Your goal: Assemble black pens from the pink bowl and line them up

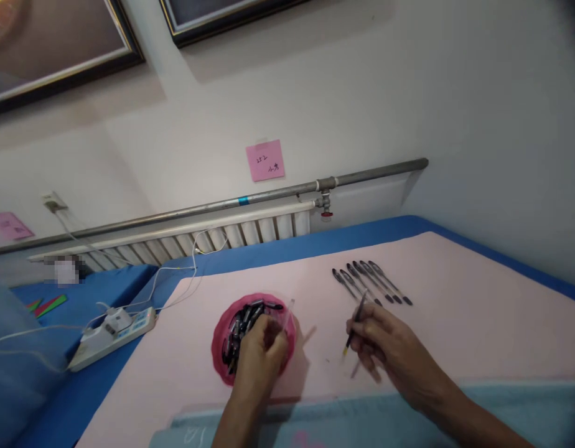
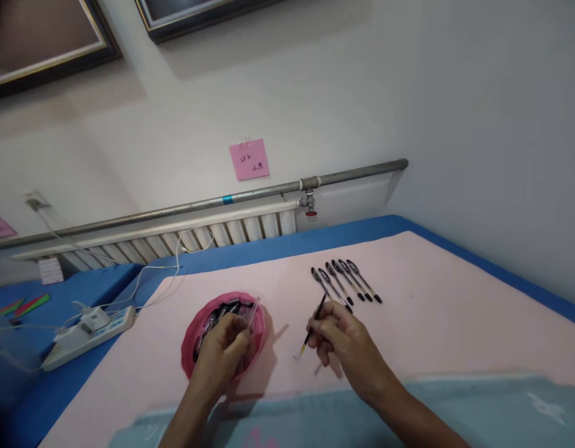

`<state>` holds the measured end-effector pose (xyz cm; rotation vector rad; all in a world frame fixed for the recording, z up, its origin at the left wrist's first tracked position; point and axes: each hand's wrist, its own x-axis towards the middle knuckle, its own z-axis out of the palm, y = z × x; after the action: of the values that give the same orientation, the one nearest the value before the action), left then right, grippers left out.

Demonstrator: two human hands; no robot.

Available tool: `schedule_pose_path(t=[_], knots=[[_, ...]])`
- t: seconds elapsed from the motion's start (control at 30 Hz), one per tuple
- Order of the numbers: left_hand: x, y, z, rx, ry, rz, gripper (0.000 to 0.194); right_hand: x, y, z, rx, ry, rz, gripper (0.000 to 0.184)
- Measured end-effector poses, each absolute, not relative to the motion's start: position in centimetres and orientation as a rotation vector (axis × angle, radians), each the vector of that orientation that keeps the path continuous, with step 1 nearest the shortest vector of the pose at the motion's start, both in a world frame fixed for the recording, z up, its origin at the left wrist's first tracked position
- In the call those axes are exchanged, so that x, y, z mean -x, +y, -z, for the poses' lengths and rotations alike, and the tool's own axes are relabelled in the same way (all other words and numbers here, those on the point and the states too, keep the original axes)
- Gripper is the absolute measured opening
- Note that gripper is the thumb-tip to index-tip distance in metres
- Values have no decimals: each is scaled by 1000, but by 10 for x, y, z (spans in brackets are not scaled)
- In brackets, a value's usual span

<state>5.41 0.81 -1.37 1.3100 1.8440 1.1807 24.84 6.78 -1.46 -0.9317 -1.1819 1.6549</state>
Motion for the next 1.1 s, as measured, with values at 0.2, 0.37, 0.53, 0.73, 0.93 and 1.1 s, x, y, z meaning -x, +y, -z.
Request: schedule_pose_path(t=[0.2,0.37,0.53,0.73,0.93,1.1], knots=[[-80,-1,17,-1282,1372,-1143,29,-265,75,-4,762,-863,-1525,17],[-87,-5,16,-1304,1374,-1057,35,-266,66,-9,696,-880,-1480,14],[-88,-7,16,-1293,1388,-1021,34,-264,62,-8,723,-910,-1477,14],[-88,-6,15,-1318,1382,-1003,32,-263,63,-7,724,-910,-1492,15],[-90,-7,14,-1313,1384,-999,32,-263,64,-6,734,-895,-1518,17],[-89,-7,17,-1317,1354,-1008,29,-263,65,-6,753,-892,-1541,17]])
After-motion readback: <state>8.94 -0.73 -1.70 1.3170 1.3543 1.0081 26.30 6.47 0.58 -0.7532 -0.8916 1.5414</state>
